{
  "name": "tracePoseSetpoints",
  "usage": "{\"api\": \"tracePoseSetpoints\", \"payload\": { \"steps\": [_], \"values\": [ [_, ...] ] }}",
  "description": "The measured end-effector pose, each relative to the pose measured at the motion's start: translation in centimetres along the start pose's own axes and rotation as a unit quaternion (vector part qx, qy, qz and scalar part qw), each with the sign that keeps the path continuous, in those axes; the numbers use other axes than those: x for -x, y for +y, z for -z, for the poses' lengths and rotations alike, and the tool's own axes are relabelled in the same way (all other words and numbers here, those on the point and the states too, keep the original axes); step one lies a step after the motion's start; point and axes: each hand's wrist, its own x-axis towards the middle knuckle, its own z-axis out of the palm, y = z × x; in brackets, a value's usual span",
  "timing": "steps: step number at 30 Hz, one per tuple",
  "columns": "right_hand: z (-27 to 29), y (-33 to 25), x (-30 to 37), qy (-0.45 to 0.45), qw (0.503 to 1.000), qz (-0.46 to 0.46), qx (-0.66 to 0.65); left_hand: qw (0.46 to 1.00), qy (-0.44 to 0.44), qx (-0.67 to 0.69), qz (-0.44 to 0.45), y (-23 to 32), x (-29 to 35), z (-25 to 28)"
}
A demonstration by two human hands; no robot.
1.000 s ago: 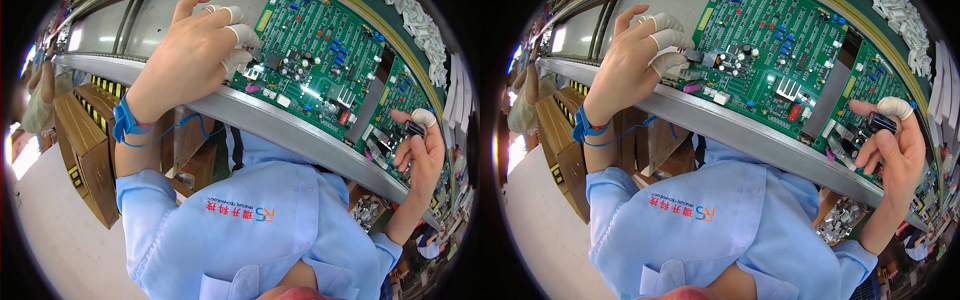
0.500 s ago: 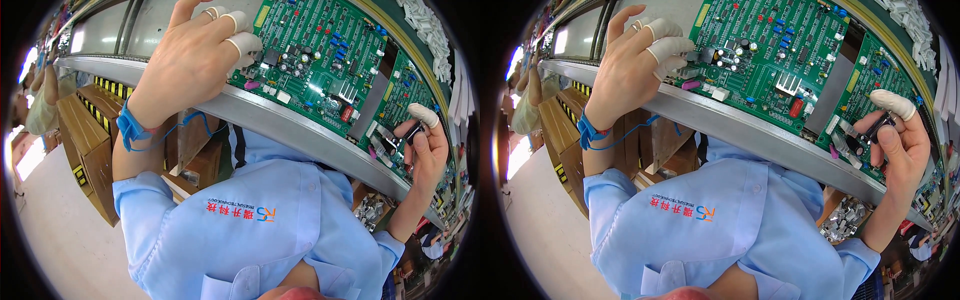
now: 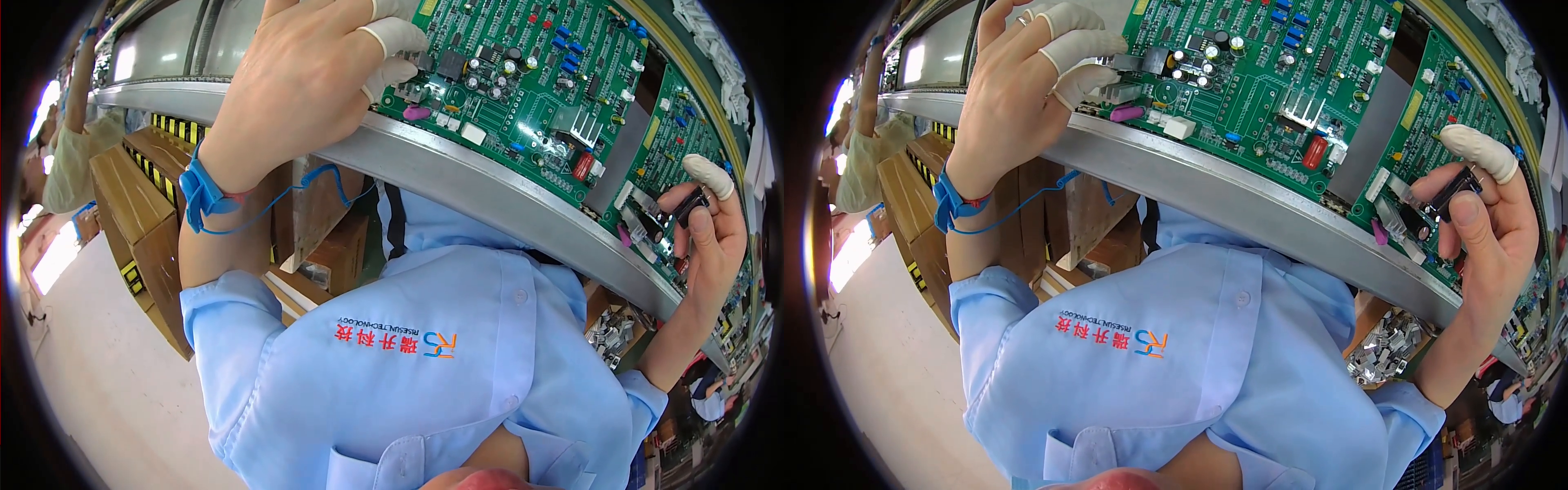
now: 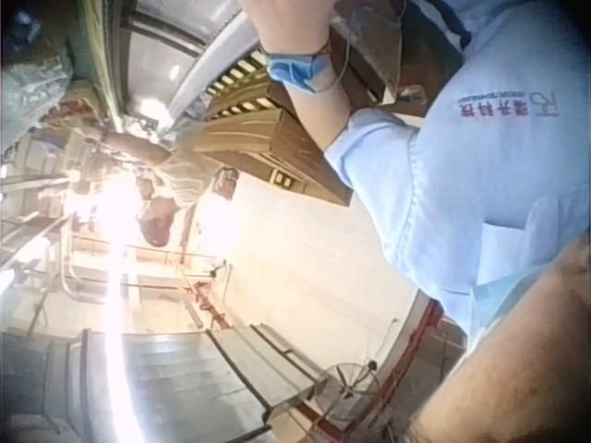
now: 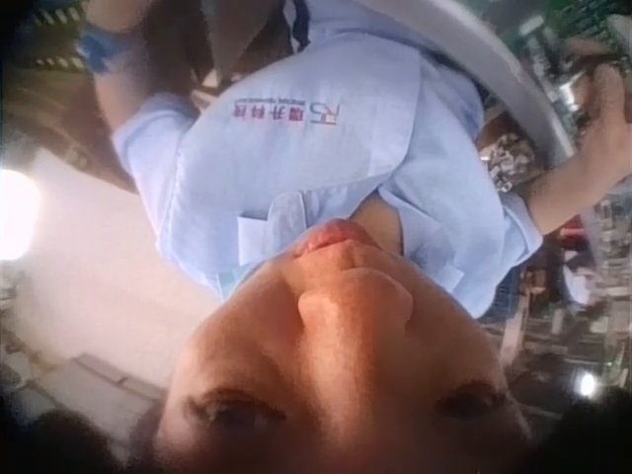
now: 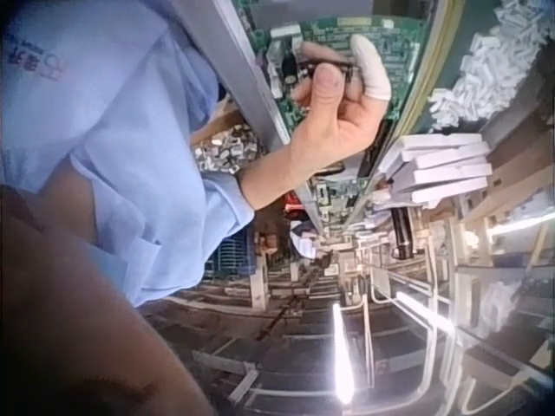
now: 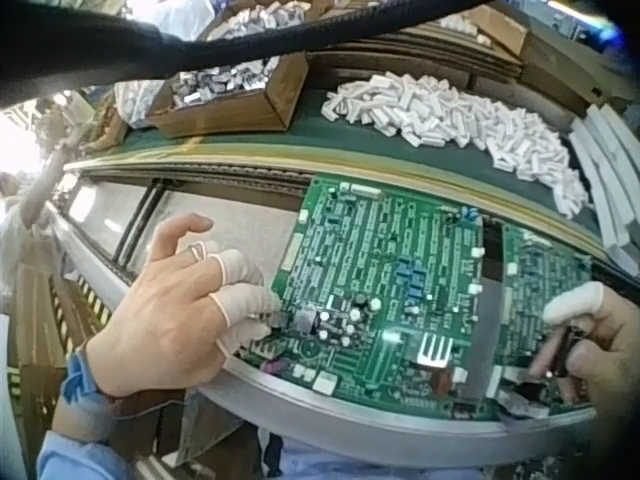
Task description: Manual assembly of electronic components onto a printed circuit board.
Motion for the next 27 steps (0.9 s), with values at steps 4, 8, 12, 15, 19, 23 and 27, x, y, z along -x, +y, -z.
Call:
{"api": "tracePoseSetpoints", "payload": {
  "steps": [4, 8, 12, 15, 19, 23, 27],
  "values": [
    [-0.1, 0.0, 0.1, 0.001, 1.000, -0.003, 0.009, 1.000, -0.009, -0.014, -0.002, 0.2, -0.2, 0.0],
    [0.0, 0.0, 0.1, -0.001, 1.000, -0.001, 0.013, 0.998, 0.023, -0.037, -0.049, 0.0, -0.6, -0.4],
    [0.0, 0.1, 0.1, -0.010, 1.000, 0.008, 0.007, 0.994, 0.021, -0.081, -0.065, 0.2, -1.1, -0.5],
    [-0.1, 0.0, 0.3, -0.009, 1.000, 0.005, 0.006, 0.993, 0.002, -0.116, -0.034, 0.9, -1.7, -0.5],
    [-0.1, 0.2, 0.4, -0.010, 1.000, 0.003, -0.003, 0.985, -0.022, -0.168, -0.027, 3.0, -3.9, 1.0],
    [-0.2, 0.3, 0.5, -0.002, 1.000, -0.001, -0.004, 0.846, -0.470, -0.230, 0.106, 5.4, -8.9, 3.1],
    [-0.2, 0.6, 0.7, 0.007, 1.000, 0.002, -0.003, 0.843, -0.479, -0.234, 0.068, 5.3, -9.1, 3.0]
  ]
}}
